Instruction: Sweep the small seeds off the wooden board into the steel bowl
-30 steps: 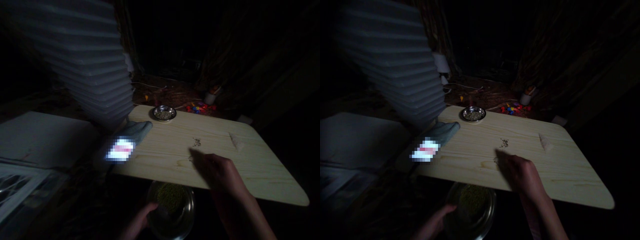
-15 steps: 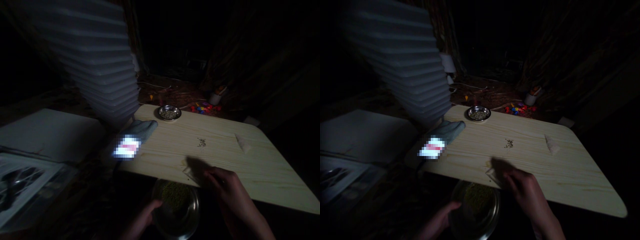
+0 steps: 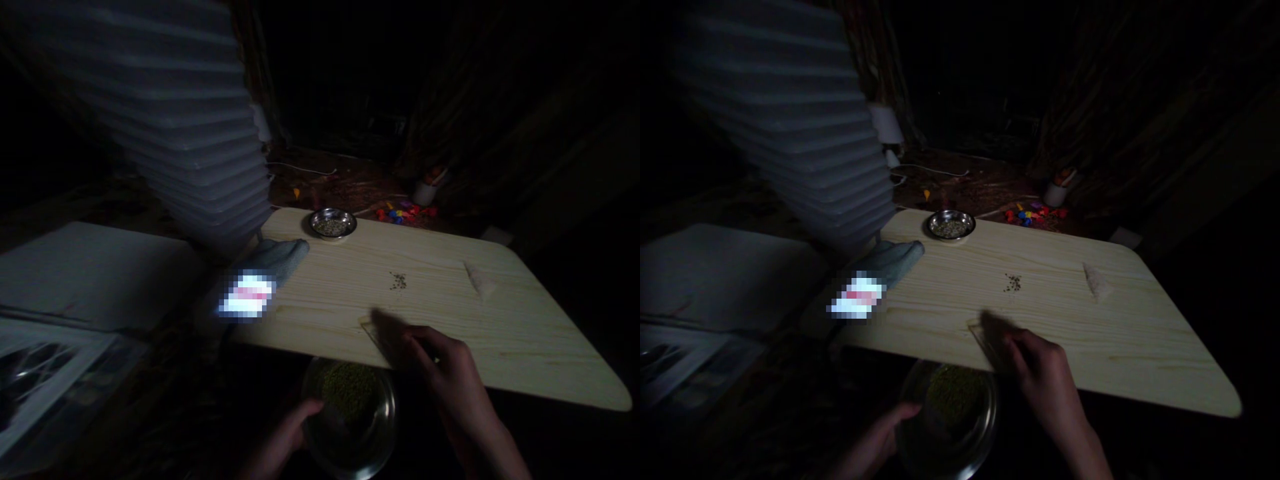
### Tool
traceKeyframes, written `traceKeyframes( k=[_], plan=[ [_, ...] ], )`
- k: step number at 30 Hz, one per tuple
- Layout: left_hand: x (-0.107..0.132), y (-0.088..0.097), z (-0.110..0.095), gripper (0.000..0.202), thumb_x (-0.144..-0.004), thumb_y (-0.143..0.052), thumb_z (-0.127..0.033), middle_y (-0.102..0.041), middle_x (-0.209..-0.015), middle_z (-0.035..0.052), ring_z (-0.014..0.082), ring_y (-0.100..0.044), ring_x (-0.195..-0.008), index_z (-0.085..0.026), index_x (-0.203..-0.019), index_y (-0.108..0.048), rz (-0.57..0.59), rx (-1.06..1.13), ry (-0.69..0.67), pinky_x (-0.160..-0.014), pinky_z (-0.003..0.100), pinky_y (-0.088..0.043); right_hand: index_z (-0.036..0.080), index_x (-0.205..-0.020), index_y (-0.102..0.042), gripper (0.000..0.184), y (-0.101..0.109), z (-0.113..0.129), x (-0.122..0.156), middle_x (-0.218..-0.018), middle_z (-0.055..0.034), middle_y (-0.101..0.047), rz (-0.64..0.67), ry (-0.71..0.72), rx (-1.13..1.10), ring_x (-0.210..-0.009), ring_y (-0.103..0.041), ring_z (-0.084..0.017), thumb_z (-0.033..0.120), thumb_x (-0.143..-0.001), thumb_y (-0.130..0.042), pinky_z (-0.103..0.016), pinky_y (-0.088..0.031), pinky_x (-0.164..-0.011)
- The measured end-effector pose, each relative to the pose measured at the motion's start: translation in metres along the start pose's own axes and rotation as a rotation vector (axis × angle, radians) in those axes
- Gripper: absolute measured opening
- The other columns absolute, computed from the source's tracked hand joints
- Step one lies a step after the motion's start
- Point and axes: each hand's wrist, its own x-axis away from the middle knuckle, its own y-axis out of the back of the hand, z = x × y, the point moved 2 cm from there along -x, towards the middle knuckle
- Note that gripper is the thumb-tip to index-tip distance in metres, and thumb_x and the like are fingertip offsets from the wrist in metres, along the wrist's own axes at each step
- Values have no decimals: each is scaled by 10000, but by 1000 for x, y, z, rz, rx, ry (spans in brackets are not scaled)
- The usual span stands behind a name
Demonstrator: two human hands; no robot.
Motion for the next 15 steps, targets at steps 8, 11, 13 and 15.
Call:
traceKeyframes(
  k=[8, 11, 13, 15],
  plan=[
    [-3, 3, 1, 558, -617, -805, -400, -711, -1096, 115, 339, -616, -1122, -85, -1063, -690, -74, 93, 39, -980, 422, -505, 212, -993, -696, 223, -39, 28, -21, -908, -41, -757, 11, 133, 65, -781, -707, -183, 199, -899, -495, -265, -515, -697],
    [3, -5, -8, 597, -548, -847, -398, -729, -1028, 100, 339, -668, -1019, -74, -1027, -700, -34, 150, 38, -897, 417, -561, 194, -977, -692, 223, -35, 20, -27, -890, -52, -754, -8, 132, 139, -767, -701, -191, 171, -875, -496, -274, -513, -691],
    [4, -7, -10, 575, -539, -854, -401, -735, -1008, 88, 322, -679, -999, -83, -997, -718, -15, 164, 49, -888, 391, -567, 186, -994, -689, 226, -28, 13, -31, -906, -66, -754, -30, 125, 170, -783, -700, -197, 183, -872, -500, -278, -512, -702],
    [2, -4, -8, 495, -584, -834, -394, -717, -1070, 91, 311, -653, -1064, -97, -968, -734, 0, 148, 40, -942, 380, -538, 182, -1011, -689, 232, -20, 5, -34, -915, -78, -756, -68, 112, 189, -790, -703, -199, 206, -875, -503, -271, -508, -700]
  ],
)
